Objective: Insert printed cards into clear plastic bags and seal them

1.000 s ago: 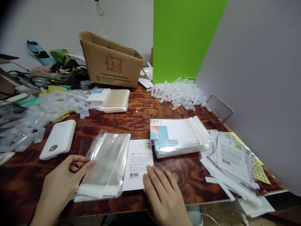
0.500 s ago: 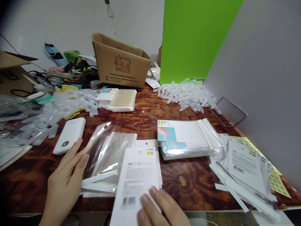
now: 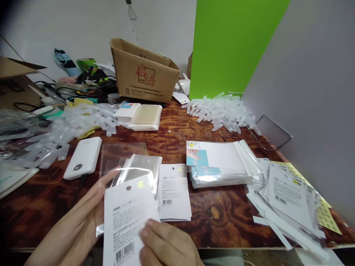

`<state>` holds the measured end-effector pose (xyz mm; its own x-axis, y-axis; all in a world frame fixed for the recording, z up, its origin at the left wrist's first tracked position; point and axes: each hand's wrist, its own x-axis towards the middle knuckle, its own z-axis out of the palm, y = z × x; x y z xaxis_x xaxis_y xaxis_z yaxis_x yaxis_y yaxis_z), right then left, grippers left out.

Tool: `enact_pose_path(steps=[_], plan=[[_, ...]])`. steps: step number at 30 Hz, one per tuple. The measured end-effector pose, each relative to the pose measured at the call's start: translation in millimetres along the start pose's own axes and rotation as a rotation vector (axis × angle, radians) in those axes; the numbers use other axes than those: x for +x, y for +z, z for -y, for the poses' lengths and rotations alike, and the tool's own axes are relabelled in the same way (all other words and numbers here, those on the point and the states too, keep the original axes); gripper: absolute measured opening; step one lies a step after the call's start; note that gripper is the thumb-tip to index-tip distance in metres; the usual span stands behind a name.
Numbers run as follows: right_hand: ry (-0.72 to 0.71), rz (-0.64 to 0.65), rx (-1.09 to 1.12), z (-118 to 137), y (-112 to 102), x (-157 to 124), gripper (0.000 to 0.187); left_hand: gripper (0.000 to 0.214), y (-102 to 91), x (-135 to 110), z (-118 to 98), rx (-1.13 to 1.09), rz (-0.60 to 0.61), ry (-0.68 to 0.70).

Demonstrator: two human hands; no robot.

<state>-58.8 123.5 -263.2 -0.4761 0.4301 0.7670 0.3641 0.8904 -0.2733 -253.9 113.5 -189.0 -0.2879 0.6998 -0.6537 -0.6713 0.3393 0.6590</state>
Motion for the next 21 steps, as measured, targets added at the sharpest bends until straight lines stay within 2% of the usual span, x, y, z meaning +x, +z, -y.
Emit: enact_pose_path(steps=[2, 4, 6, 9, 11, 14, 17, 21], plan=[[-0.061, 0.006, 0.013, -4.5, 4.6, 11.5, 0.025, 0.070, -2.5, -2.1, 9.0, -0.039, 0.019, -0.082], [-0.051, 0.016, 0.007, -6.7, 8.0, 19.8, 0.026, 0.075, -6.6, -3.6, 18.1, -0.056, 0.060, -0.115], [0.057, -0.005, 0.027, -6.4, 9.5, 24.3, 0.023, 0.069, -12.6, -3.8, 25.4, -0.040, 0.092, -0.100], [0.293, -0.045, 0.146, -4.2, 8.2, 27.4, 0.018, 0.061, -21.8, -2.7, 31.1, 0.008, 0.095, -0.090], [0.338, -0.063, 0.178, -3.7, 6.1, 29.1, 0.018, 0.061, -24.9, -2.1, 32.4, 0.037, 0.088, -0.069], [0.201, -0.072, 0.006, -4.9, 3.6, 33.0, 0.020, 0.055, -24.5, -2.6, 33.7, 0.055, 0.105, -0.015], [0.063, -0.001, -0.122, -7.4, 2.3, 38.3, 0.026, 0.046, -21.7, -4.4, 35.6, 0.083, 0.186, 0.001], [0.052, -0.020, -0.085, -10.2, -3.6, 37.4, 0.030, 0.046, -13.2, -6.6, 34.4, 0.020, 0.209, -0.043]])
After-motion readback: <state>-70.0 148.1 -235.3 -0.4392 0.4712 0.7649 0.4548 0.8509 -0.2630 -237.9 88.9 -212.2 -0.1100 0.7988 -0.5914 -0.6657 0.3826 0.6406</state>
